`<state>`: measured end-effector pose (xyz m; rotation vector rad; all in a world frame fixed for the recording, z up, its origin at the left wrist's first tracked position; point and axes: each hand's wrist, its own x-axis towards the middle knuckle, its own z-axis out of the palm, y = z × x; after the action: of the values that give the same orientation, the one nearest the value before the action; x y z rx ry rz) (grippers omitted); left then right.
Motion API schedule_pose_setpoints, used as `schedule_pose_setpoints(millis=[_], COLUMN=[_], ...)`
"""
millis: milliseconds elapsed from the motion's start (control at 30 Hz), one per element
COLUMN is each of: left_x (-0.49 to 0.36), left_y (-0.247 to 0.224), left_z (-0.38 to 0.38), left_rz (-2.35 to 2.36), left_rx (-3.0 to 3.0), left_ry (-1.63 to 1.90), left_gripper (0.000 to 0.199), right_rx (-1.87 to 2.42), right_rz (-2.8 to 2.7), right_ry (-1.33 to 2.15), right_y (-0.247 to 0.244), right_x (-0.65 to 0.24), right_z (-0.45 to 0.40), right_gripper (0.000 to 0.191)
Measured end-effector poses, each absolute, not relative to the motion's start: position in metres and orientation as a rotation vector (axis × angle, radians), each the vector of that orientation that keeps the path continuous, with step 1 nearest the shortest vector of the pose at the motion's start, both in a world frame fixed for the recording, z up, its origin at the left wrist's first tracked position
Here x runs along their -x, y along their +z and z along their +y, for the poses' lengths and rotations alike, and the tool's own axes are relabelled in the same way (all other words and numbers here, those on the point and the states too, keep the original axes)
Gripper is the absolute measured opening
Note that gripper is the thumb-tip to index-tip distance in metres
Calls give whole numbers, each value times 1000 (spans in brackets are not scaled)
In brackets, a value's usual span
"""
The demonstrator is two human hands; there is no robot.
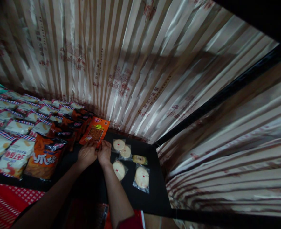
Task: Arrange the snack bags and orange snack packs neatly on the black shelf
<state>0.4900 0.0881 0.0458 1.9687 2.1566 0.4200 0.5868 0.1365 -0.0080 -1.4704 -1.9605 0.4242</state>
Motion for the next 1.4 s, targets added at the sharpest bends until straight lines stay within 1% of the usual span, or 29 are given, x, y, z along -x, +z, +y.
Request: schedule_pose_setpoints(millis=[233,733,933,1167,1400], left_x=[-490,-490,-491,-502,-521], left_y=[47,48,50,54,55], left_z=[87,89,88,61,18], left_rz=[2147,2194,2194,2070,1717], left_rx=[-1969,-1967,-1963,-2037,-2101], left_ry=[478,440,502,485,453], left_gripper=[38,36,34,31,30], right_rx=[1469,1480,1474,1484,1382], right_rz=[-1953,-1896,-1838,-1867,-1843], right_ry=[428,443,511,589,473], right_y=[-9,-7,-4,12,33], right_x=[-587,-585,-586,-604,-642], right_z=[135,134,126,82,1], right_gripper=[42,40,35,35,37])
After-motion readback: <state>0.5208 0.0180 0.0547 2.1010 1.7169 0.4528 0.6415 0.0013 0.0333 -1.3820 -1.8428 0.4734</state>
